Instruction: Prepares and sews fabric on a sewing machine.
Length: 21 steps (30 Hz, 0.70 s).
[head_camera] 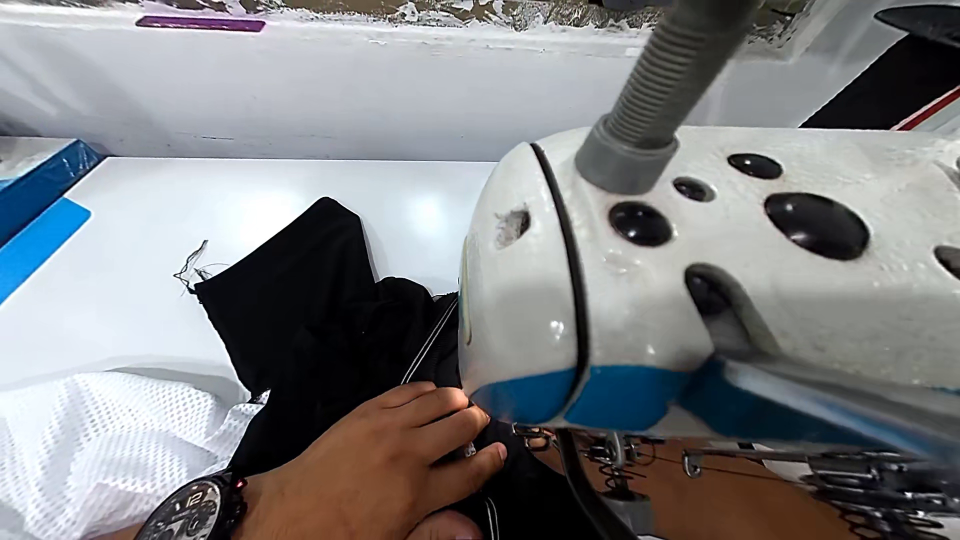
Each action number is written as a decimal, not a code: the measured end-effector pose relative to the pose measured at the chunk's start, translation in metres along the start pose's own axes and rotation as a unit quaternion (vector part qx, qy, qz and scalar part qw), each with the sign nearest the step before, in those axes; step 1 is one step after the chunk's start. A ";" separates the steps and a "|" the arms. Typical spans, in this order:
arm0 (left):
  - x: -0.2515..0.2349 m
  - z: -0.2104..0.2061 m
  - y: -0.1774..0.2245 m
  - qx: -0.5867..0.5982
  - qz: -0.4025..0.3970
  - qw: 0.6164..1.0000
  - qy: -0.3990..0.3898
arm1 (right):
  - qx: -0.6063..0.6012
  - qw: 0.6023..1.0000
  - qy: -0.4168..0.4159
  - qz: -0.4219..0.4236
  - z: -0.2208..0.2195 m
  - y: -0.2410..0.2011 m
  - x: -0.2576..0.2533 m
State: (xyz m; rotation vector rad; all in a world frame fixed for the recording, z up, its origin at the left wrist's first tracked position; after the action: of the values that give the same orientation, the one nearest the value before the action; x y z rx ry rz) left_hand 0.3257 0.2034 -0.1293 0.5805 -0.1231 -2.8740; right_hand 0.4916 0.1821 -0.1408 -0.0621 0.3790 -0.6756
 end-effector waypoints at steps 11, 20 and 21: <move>-0.032 0.006 0.001 -0.095 0.136 0.981 0.100 | 0.025 0.998 0.058 0.029 0.014 -0.007 -0.004; -0.028 0.003 0.011 -0.079 0.143 0.983 0.082 | 0.055 0.992 0.097 0.060 0.014 -0.009 -0.001; -0.025 0.009 0.021 -0.024 0.128 0.991 0.035 | 0.056 0.992 0.095 0.060 0.014 -0.008 -0.002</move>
State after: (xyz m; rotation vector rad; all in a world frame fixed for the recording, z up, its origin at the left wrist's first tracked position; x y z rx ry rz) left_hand 0.3486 0.1884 -0.1093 0.6090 -0.1090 -2.5993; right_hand 0.4905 0.1757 -0.1260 0.1317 0.5234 -0.5833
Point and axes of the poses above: each hand's wrist, its own x-axis away from the middle knuckle, its own z-axis out of the back of the hand, y = z × x, the point moved 8 cm from there along -x, towards the middle knuckle, and after that the axes turned 3 degrees about y, right-handed, at the moved point
